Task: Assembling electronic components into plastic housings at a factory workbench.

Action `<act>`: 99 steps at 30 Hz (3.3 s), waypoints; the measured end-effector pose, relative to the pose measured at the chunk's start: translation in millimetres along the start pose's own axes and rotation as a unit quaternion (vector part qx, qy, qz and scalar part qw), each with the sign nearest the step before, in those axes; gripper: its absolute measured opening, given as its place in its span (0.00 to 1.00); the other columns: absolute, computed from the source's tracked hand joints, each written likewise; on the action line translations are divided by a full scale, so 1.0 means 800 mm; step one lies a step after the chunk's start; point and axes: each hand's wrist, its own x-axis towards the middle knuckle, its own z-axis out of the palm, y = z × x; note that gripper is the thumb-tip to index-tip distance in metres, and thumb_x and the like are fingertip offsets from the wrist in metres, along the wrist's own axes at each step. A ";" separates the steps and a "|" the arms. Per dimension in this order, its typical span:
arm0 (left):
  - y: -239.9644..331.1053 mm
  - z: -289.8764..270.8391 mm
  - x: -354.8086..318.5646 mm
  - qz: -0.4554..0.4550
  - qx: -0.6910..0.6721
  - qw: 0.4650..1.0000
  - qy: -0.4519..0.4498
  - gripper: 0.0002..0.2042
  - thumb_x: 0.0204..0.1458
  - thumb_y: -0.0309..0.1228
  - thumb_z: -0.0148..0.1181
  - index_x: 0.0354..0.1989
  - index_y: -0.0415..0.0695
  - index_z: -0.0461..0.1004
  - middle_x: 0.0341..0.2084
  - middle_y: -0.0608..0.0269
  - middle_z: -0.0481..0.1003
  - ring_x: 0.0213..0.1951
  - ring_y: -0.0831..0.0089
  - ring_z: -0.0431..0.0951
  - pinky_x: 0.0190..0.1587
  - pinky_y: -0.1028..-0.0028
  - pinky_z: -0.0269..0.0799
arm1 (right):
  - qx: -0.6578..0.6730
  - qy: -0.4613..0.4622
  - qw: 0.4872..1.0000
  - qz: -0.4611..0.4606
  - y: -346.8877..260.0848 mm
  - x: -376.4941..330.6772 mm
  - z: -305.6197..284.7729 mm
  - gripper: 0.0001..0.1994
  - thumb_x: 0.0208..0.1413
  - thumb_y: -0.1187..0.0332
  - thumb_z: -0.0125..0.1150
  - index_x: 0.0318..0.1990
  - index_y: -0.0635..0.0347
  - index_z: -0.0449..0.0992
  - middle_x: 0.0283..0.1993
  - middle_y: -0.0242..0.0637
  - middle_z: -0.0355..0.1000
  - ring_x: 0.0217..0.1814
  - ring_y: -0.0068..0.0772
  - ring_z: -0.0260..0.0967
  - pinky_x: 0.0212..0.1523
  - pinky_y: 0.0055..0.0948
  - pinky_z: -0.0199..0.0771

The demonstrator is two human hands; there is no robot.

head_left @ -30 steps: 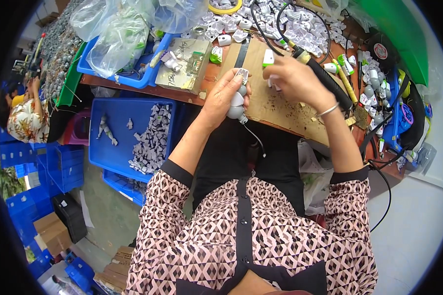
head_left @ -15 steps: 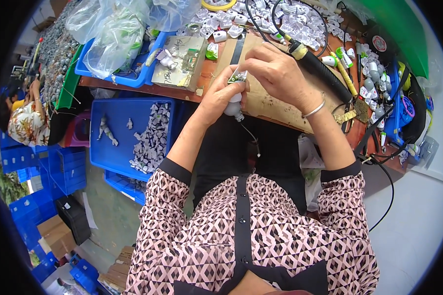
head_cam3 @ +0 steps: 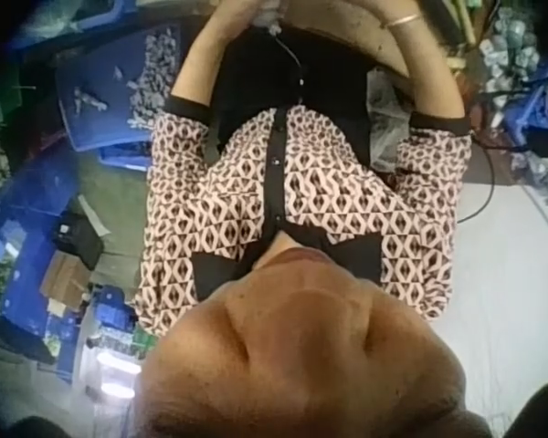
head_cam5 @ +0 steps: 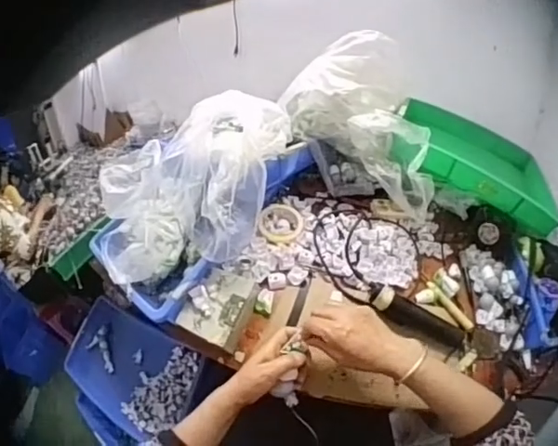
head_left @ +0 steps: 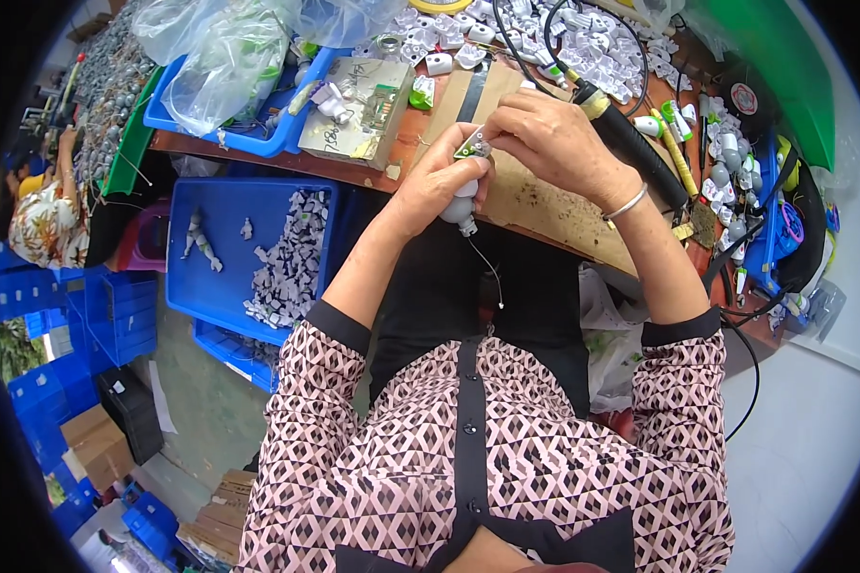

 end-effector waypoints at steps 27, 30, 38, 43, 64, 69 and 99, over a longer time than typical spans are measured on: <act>-0.006 0.010 0.006 -0.022 -0.029 0.998 0.047 0.10 0.60 0.38 0.46 0.42 0.44 0.62 0.23 0.67 0.68 0.19 0.81 0.69 0.21 0.80 0.68 | 0.160 0.033 0.960 0.228 -0.014 -0.017 0.025 0.09 0.50 0.67 0.60 0.31 0.63 0.70 0.26 0.34 0.71 0.26 0.24 0.68 0.27 0.25 0.67; -0.007 0.010 0.005 -0.022 -0.037 0.998 0.053 0.10 0.60 0.38 0.46 0.41 0.45 0.63 0.23 0.68 0.68 0.19 0.81 0.69 0.21 0.80 0.68 | 0.261 0.117 0.922 0.261 0.009 -0.016 -0.005 0.05 0.52 0.71 0.58 0.33 0.63 0.72 0.26 0.30 0.72 0.29 0.16 0.67 0.29 0.23 0.67; -0.007 0.007 0.003 -0.011 -0.039 0.998 0.053 0.09 0.59 0.36 0.47 0.41 0.45 0.64 0.24 0.66 0.69 0.19 0.80 0.70 0.20 0.79 0.69 | -0.067 0.020 0.962 0.262 0.008 -0.043 -0.006 0.10 0.52 0.63 0.57 0.29 0.60 0.73 0.28 0.39 0.72 0.30 0.41 0.71 0.32 0.35 0.70; -0.006 0.008 0.005 -0.006 -0.033 0.998 0.055 0.09 0.59 0.35 0.47 0.41 0.44 0.65 0.23 0.65 0.70 0.18 0.80 0.70 0.20 0.79 0.69 | -0.090 0.067 0.963 0.246 0.008 -0.043 0.028 0.14 0.50 0.57 0.59 0.32 0.59 0.71 0.30 0.40 0.71 0.34 0.43 0.70 0.33 0.37 0.69; -0.011 0.018 0.004 0.034 0.047 0.993 0.104 0.10 0.59 0.36 0.49 0.38 0.43 0.62 0.20 0.67 0.69 0.17 0.82 0.69 0.18 0.81 0.65 | 0.160 -0.179 0.965 0.108 0.015 0.033 -0.023 0.10 0.46 0.70 0.61 0.36 0.60 0.72 0.31 0.36 0.72 0.35 0.33 0.70 0.38 0.32 0.68; -0.011 0.020 0.004 0.013 0.056 0.994 0.093 0.09 0.59 0.36 0.49 0.36 0.43 0.62 0.20 0.65 0.69 0.16 0.80 0.69 0.17 0.80 0.65 | 0.162 -0.210 0.958 0.105 0.027 0.032 -0.021 0.09 0.46 0.70 0.60 0.36 0.59 0.72 0.31 0.35 0.72 0.36 0.32 0.71 0.38 0.32 0.68; -0.012 0.021 -0.003 0.083 0.082 0.987 0.107 0.12 0.57 0.37 0.50 0.32 0.42 0.58 0.15 0.64 0.67 0.13 0.77 0.69 0.15 0.76 0.66 | 0.482 0.009 0.821 0.306 -0.005 -0.010 0.024 0.17 0.47 0.74 0.58 0.45 0.55 0.63 0.31 0.23 0.56 0.31 0.14 0.54 0.32 0.15 0.57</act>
